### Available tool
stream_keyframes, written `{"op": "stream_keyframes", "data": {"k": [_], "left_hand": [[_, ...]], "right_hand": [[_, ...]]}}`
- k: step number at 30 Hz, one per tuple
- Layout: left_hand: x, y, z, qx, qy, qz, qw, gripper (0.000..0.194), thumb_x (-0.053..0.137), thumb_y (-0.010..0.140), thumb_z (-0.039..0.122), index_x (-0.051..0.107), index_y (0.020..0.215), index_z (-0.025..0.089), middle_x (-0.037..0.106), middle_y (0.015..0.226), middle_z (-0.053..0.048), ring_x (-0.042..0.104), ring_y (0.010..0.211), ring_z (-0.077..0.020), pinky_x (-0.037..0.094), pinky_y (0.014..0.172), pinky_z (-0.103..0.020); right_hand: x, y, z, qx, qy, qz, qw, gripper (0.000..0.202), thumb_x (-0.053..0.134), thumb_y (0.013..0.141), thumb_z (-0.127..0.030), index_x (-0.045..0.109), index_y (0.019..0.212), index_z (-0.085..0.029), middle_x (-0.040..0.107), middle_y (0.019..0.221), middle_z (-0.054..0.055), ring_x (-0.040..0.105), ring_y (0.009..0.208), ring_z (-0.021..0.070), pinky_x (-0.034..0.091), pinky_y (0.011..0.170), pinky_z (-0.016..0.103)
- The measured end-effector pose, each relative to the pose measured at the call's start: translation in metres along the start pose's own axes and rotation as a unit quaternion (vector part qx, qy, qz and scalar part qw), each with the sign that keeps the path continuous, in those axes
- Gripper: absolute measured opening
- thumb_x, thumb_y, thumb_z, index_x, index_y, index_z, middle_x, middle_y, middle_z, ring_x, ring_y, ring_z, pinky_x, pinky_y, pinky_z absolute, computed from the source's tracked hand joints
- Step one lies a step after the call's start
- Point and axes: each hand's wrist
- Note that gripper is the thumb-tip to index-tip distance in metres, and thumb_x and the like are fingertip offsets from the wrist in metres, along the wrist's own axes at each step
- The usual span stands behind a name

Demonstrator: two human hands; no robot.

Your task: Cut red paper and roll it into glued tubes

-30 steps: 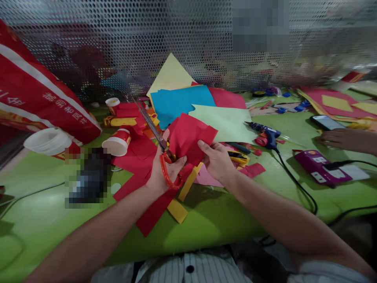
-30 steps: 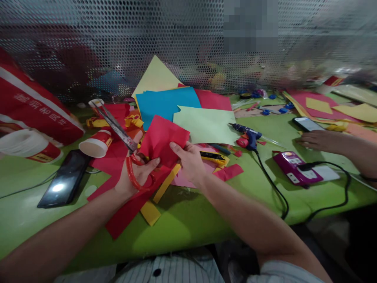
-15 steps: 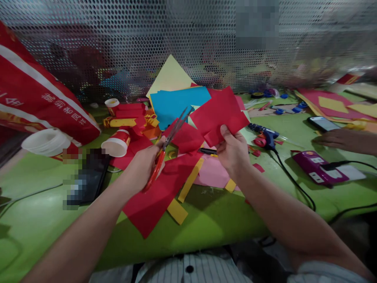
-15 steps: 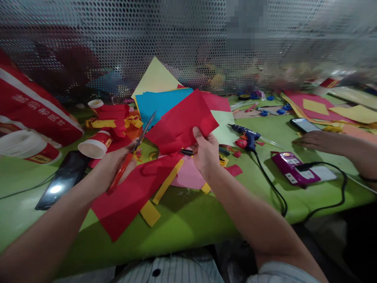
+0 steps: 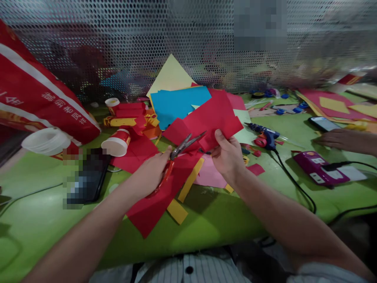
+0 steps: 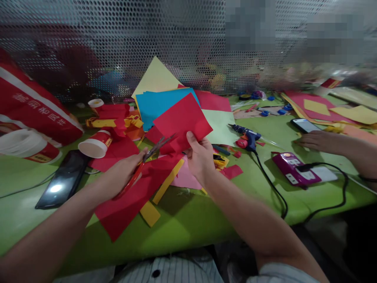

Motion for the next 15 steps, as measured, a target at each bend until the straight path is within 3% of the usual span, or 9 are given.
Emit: {"op": "stream_keyframes", "data": {"k": [4, 12, 15], "left_hand": [[0.0036, -0.0009, -0.0004, 0.021, 0.068, -0.079, 0.994, 0.034, 0.042, 0.080, 0.028, 0.060, 0.109, 0.023, 0.068, 0.083, -0.007, 0.063, 0.089, -0.0287, 0.046, 0.081, -0.038], [0.0055, -0.0003, 0.0072, -0.017, 0.127, -0.103, 0.986, 0.043, 0.036, 0.078, 0.022, 0.056, 0.117, 0.019, 0.065, 0.106, -0.015, 0.061, 0.098, -0.0347, 0.043, 0.085, -0.048], [0.0063, -0.0002, 0.0083, -0.020, 0.098, -0.088, 0.991, 0.039, 0.040, 0.078, 0.024, 0.059, 0.112, 0.021, 0.067, 0.099, -0.013, 0.062, 0.094, -0.0341, 0.044, 0.084, -0.046]], "right_hand": [[0.0004, -0.0047, 0.0046, 0.007, -0.021, -0.027, 0.999, 0.026, 0.074, 0.060, -0.040, 0.059, 0.075, -0.025, 0.070, 0.077, -0.002, 0.065, 0.091, 0.0196, 0.055, 0.068, 0.032], [0.0046, -0.0096, 0.0036, 0.024, 0.005, -0.036, 0.999, 0.026, 0.077, 0.057, -0.037, 0.061, 0.074, -0.025, 0.071, 0.076, -0.001, 0.066, 0.090, 0.0210, 0.056, 0.067, 0.033], [0.0042, -0.0105, 0.0045, 0.026, 0.003, -0.044, 0.999, 0.025, 0.076, 0.058, -0.037, 0.062, 0.075, -0.025, 0.071, 0.077, -0.001, 0.066, 0.089, 0.0208, 0.056, 0.066, 0.033]]}}
Point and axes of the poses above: each hand's wrist, its own y-axis towards the middle knuckle, its own x-axis out of the palm, z = x × y
